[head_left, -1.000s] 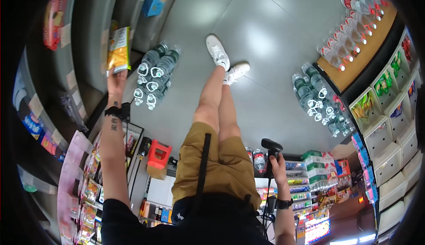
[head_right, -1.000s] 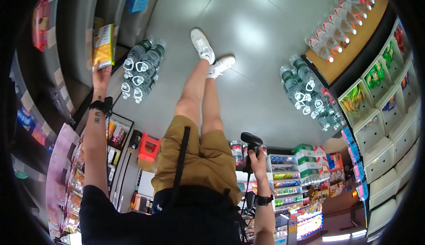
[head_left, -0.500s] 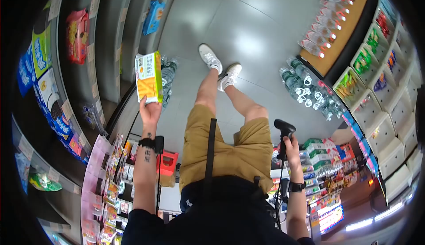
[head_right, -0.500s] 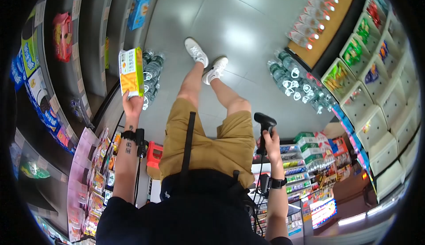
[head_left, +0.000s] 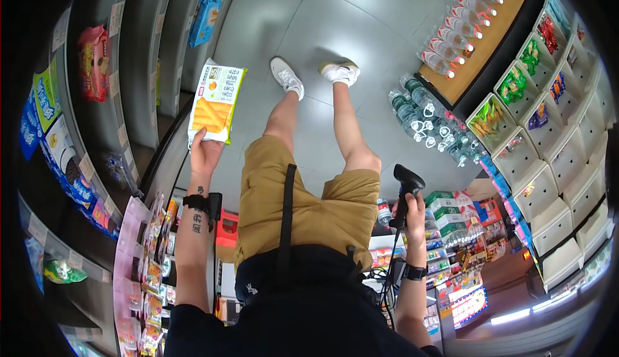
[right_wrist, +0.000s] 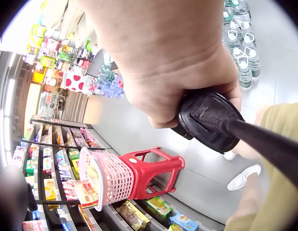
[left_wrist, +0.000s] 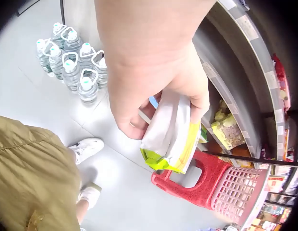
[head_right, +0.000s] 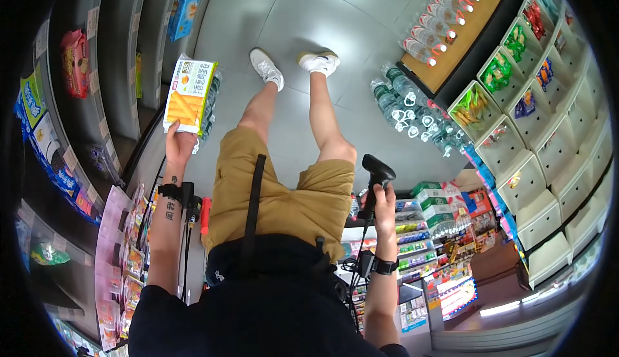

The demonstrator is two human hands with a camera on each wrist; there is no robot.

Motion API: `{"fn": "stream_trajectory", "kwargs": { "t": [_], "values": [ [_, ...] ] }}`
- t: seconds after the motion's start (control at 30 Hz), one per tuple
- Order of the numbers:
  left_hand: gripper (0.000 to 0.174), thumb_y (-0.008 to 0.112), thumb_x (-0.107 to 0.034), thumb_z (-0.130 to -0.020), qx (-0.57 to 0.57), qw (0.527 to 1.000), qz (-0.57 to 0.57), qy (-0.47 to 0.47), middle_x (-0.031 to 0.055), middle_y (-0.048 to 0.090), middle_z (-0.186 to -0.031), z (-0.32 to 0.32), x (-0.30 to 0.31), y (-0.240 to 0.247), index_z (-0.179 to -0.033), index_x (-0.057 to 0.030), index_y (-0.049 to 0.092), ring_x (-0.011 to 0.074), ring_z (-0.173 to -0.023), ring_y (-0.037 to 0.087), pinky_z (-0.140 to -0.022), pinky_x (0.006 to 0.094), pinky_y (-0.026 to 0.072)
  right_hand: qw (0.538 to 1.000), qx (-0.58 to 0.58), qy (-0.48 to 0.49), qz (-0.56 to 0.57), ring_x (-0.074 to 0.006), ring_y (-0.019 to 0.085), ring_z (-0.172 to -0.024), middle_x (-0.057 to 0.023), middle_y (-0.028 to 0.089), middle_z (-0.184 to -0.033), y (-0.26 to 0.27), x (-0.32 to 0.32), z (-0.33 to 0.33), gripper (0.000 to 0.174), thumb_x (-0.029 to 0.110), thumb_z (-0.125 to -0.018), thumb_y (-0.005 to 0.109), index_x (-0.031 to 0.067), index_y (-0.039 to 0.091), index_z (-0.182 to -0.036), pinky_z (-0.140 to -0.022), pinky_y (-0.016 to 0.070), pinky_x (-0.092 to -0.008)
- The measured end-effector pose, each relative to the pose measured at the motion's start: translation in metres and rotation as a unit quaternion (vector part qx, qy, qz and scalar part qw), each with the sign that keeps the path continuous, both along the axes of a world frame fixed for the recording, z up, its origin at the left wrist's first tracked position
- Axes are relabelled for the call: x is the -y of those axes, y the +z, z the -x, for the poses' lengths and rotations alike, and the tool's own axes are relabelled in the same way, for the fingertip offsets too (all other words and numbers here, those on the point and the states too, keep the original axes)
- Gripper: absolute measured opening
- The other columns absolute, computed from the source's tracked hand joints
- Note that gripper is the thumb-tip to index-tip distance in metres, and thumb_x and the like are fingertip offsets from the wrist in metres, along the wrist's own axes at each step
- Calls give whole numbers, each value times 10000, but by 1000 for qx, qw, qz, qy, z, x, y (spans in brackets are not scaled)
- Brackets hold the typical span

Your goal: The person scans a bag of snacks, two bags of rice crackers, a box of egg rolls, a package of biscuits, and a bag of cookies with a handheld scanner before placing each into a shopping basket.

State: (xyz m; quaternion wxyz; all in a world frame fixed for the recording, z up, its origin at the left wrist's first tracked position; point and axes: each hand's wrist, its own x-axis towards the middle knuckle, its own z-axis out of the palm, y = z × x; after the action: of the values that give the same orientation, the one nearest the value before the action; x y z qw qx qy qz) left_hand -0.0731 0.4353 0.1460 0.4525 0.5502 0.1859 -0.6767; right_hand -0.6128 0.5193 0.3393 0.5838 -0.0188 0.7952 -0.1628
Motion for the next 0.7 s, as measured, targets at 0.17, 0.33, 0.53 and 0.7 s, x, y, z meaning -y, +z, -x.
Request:
{"fn": "stream_trajectory", "kwargs": {
  "t": [0.17,0.33,0.53,0.7],
  "values": [
    [648,682,-151,-915,4,1000,5,-16,109,493,-1502,6,15,-1,-1493,-80,397,294,-1380,477,-1146,457,380,1000,10,-8,-6,-156,592,-557,-84,629,-694,4,5,-4,228,270,-1033,495,54,517,-1107,-520,501,-294],
    [660,694,-156,-907,9,1000,-2,-28,106,494,-1502,8,16,1,-1493,-83,400,292,-1381,477,-1146,465,379,1000,7,-10,-11,-155,593,-553,-80,631,-690,4,9,-7,229,272,-1039,501,49,515,-1090,-522,500,-291],
    [669,701,-149,-902,0,999,-4,-38,105,500,-1495,10,17,4,-1496,-86,401,299,-1377,479,-1143,476,384,1000,16,-21,-4,-153,592,-540,-78,634,-683,9,18,-9,216,261,-1045,511,46,505,-1040,-516,499,-291],
    [668,681,-134,-906,-16,999,0,-28,117,496,-1496,11,22,14,-1502,-67,387,305,-1371,480,-1148,475,378,1000,16,-4,24,-160,592,-543,-84,624,-678,14,28,-12,218,259,-1041,512,41,502,-1045,-521,497,-300]
  ]
}}
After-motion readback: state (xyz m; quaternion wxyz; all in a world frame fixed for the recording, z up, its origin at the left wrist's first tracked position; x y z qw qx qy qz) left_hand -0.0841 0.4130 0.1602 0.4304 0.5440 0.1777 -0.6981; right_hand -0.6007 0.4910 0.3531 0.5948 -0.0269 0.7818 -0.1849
